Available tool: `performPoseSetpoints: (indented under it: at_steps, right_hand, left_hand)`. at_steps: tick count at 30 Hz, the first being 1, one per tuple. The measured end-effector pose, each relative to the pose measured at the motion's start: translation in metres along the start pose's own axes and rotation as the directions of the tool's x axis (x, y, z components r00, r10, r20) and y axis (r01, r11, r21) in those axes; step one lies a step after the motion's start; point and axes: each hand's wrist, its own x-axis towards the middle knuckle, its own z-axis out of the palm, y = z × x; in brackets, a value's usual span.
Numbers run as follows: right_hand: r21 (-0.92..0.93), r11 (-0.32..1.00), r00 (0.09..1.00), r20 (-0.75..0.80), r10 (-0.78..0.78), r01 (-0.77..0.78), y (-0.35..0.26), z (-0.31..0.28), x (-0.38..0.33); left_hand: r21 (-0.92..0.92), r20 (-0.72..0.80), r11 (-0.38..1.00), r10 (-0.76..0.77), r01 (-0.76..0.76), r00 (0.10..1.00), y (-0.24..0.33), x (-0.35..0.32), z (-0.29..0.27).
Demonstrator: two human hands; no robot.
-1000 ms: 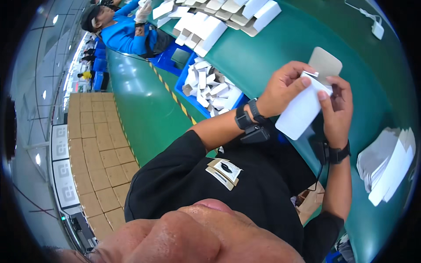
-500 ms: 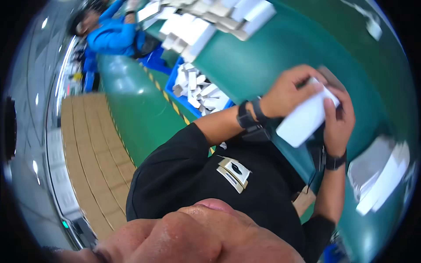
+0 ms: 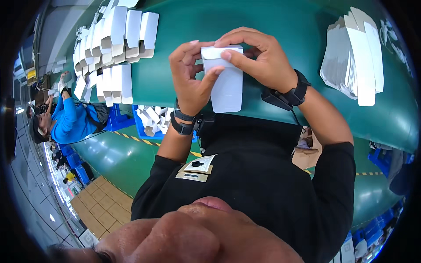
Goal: Folding white cardboard sheets into small boxes at an assembly line station.
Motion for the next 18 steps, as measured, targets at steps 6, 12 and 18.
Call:
performPoseSetpoints:
  at_steps: [6, 12, 18]
  right_hand:
    - [-0.003, 1.0, 0.999, 0.038, -0.006, 0.007, -0.007, 0.001, -0.005]
    - [0.006, 1.0, 0.999, 0.032, 0.015, -0.015, -0.002, -0.012, -0.006]
    - [-0.172, 0.975, 0.986, 0.109, -0.125, 0.143, -0.019, -0.01, 0.01]
  left_hand:
    - [0.144, 0.003, 0.984, 0.108, -0.107, 0.994, -0.001, -0.009, -0.002]
    - [0.05, 0.014, 0.995, 0.09, -0.09, 0.996, -0.001, -0.002, 0.011]
    - [0.044, 0.049, 0.996, 0.075, -0.077, 0.996, 0.0, 0.008, -0.005]
